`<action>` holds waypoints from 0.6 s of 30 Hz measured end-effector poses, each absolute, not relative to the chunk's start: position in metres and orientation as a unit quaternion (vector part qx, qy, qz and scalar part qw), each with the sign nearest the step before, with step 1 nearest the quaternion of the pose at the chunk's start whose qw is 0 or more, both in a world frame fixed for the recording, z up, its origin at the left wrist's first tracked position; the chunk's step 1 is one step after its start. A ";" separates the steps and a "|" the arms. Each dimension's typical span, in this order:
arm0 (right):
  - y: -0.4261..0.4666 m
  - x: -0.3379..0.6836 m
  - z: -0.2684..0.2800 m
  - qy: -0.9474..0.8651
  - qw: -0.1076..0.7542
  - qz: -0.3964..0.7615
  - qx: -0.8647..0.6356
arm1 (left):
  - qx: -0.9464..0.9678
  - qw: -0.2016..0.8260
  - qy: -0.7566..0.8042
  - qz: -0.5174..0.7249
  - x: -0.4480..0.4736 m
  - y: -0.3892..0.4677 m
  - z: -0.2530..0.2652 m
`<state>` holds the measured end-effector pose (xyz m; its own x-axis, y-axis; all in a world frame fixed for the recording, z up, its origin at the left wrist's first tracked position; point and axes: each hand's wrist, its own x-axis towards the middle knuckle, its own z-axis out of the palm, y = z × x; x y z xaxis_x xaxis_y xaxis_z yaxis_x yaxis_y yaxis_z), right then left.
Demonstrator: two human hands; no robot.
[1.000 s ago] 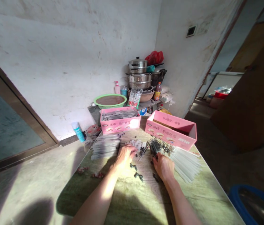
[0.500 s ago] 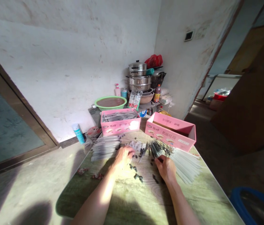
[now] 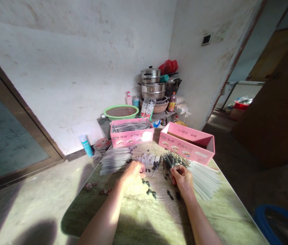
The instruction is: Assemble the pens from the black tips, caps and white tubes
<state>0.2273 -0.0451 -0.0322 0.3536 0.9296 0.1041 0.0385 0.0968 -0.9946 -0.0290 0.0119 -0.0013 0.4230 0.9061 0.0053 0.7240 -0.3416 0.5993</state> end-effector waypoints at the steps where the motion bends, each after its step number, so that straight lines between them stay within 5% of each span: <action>1: -0.046 0.225 -0.031 -0.421 0.613 0.387 -0.545 | 0.807 0.261 0.503 0.166 -0.029 0.013 -0.003; 6: -0.047 0.221 -0.025 -0.408 0.632 0.412 -0.514 | 0.812 0.277 0.472 0.205 -0.023 0.012 -0.007; 13: -0.049 0.219 -0.016 -0.403 0.649 0.454 -0.459 | 0.667 0.538 0.397 0.328 -0.008 0.003 -0.003; 18: -0.049 0.219 -0.016 -0.391 0.653 0.462 -0.455 | 0.670 0.527 0.410 0.325 -0.010 0.009 -0.011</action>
<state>0.2193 -0.0490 -0.0165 0.2675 0.9593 0.0901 -0.2470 0.1586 -0.9559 -0.0098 0.0089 -0.0113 0.4530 0.8915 0.0033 0.2055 -0.1080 0.9727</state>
